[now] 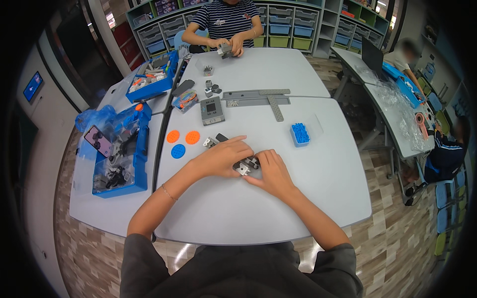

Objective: The person assembles a small wheeled robot using modular plastic parts. They attach wheels to a motorized chassis, connect structural beams, and repeatedly adjust the assembly on the table. The person also picks up and places a smartphone on the table during the process.

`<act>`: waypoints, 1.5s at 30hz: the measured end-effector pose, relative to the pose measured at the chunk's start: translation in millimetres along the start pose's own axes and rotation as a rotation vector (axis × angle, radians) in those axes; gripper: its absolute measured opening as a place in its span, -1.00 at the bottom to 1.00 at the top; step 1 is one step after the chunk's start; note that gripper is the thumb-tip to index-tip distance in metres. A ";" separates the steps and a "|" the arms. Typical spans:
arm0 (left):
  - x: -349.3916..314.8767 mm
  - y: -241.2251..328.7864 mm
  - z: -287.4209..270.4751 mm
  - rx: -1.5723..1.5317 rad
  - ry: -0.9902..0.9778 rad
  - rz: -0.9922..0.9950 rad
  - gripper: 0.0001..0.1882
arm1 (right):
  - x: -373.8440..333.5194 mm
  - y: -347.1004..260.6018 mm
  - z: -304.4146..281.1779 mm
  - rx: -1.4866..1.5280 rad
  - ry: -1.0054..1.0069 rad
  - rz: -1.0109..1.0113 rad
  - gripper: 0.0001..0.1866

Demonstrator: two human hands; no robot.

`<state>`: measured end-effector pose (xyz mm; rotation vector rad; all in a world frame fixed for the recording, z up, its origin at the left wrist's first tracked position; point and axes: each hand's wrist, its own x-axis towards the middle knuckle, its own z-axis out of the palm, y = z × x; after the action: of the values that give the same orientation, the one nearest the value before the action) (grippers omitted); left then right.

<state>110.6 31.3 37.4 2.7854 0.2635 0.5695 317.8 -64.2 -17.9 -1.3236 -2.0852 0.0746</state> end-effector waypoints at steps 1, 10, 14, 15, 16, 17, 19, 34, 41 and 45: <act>-0.2 -0.3 0.4 0.012 -0.010 -0.008 -0.49 | 0.0 0.1 0.0 0.006 0.007 -0.002 -0.36; -0.1 8.5 -4.3 0.131 -0.124 -0.100 -0.42 | -1.3 -0.7 -0.8 0.023 -0.001 0.019 -0.37; 2.1 9.9 -7.2 0.155 -0.165 -0.100 -0.42 | -0.4 -1.1 -0.8 0.031 -0.003 0.026 -0.37; 2.8 9.3 -7.3 0.157 -0.159 -0.078 -0.42 | -0.3 -1.1 -0.8 0.034 -0.009 0.034 -0.37; 3.5 8.5 -7.2 0.158 -0.160 -0.062 -0.42 | -0.3 -1.0 -0.8 0.031 -0.008 0.027 -0.37; 4.0 7.5 -6.9 0.156 -0.158 -0.047 -0.43 | -0.3 -0.8 -0.9 0.028 -0.013 0.027 -0.37; 4.0 6.1 -5.6 0.132 -0.148 -0.030 -0.43 | -0.8 -0.4 -0.9 0.021 -0.022 0.035 -0.37; -89.2 38.8 -45.8 0.263 0.328 -0.287 -0.18 | 1.7 -10.2 -1.0 0.014 -0.006 0.072 -0.39; -326.5 -49.9 -176.1 0.828 1.013 -1.131 -0.29 | 1.5 -12.5 -1.6 0.021 -0.018 0.095 -0.38; -426.6 -91.8 -207.0 1.024 0.560 -1.486 -0.06 | 1.4 -14.1 -1.5 0.017 -0.035 0.130 -0.37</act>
<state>-370.9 68.1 39.8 1.9479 2.9420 0.8068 307.1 -70.3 -10.7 -1.4564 -2.0204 0.1722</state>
